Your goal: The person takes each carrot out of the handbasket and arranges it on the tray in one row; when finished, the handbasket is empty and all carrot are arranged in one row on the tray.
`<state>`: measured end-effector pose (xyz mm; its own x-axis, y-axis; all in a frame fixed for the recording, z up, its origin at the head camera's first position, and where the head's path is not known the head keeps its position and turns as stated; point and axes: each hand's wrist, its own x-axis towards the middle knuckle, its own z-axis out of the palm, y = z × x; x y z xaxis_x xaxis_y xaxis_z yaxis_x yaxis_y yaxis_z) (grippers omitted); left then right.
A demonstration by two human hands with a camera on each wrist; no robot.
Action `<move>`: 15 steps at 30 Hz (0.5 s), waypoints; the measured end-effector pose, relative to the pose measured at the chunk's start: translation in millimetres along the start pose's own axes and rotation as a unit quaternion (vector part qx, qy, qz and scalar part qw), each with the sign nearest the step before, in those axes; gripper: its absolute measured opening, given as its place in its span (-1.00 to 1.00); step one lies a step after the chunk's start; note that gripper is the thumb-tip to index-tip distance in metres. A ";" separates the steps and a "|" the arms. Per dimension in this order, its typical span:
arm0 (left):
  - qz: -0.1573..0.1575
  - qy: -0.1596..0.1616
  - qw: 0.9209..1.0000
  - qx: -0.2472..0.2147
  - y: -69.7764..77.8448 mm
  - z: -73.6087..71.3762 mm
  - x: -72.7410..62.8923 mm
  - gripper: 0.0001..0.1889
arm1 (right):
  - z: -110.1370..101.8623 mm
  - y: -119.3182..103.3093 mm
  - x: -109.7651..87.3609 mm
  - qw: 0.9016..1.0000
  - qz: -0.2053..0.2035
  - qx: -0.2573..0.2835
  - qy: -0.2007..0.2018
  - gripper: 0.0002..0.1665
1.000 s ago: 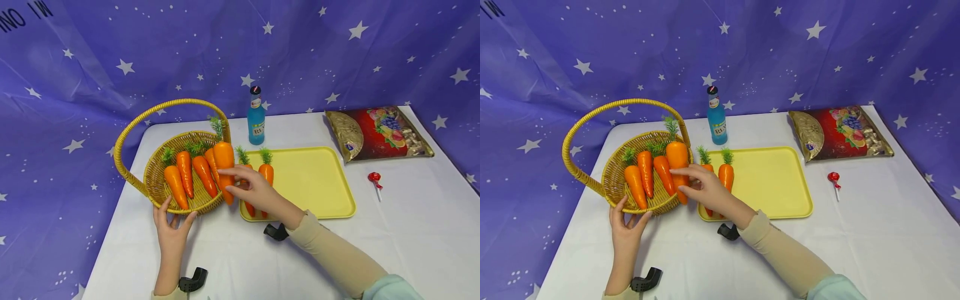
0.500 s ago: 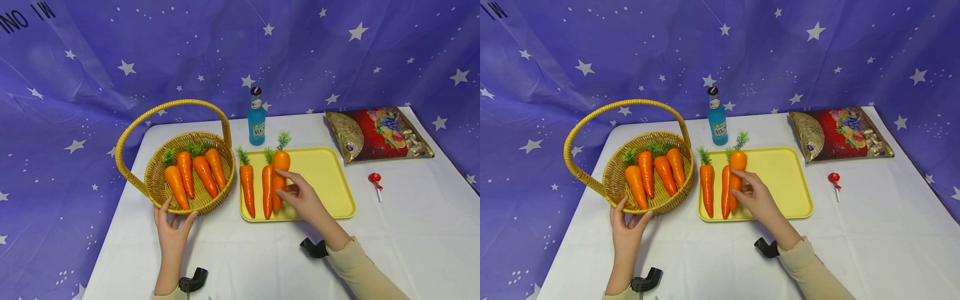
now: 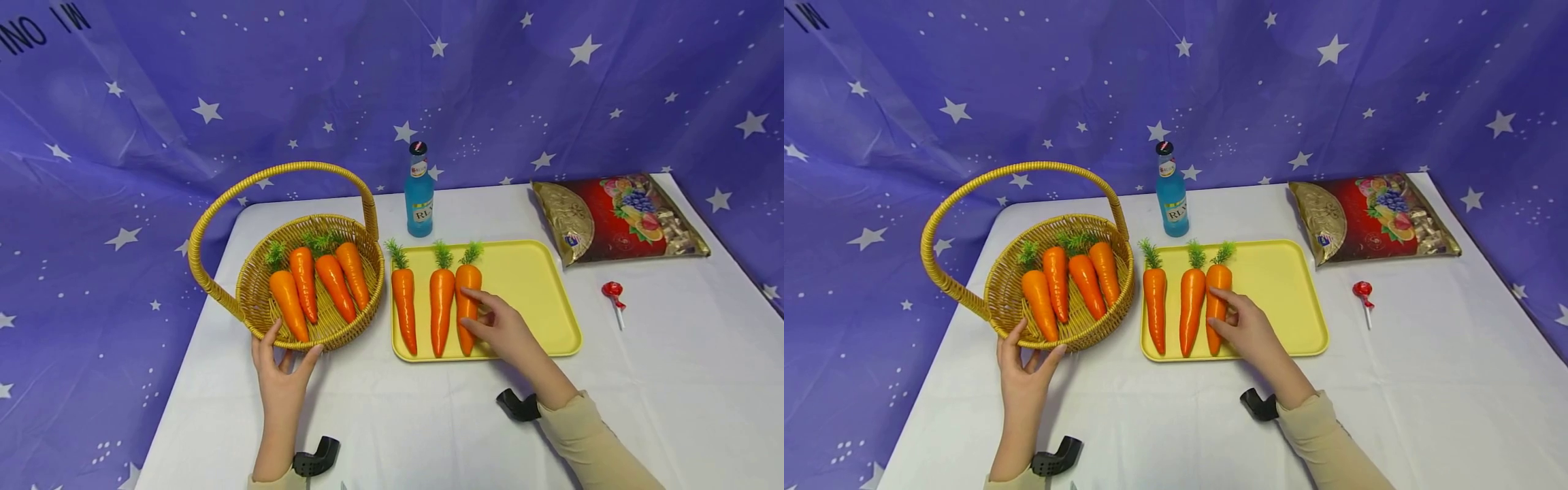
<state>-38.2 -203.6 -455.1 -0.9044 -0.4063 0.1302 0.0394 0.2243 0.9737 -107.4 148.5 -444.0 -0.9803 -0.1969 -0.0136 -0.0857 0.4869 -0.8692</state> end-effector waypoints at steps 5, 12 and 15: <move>-0.008 0.000 1.000 0.001 0.8 0.1 -0.2 -0.17 | 4.4 -7.8 2.8 0.996 -0.008 -0.089 0.010 -0.40; -0.019 -0.003 1.000 0.003 2.0 -0.2 -0.9 -0.17 | 14.0 -18.3 6.6 0.995 0.005 -0.101 -0.015 -0.40; -0.020 -0.004 1.000 0.003 2.4 -0.2 -1.2 -0.17 | 18.0 -19.8 7.6 0.995 0.007 -0.099 -0.019 -0.40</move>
<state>-36.9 -202.7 -452.9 -0.9088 -0.4075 0.0901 0.0011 0.2135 0.9770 -109.9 122.0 -435.7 -0.9745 -0.2193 -0.0480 -0.1085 0.6475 -0.7543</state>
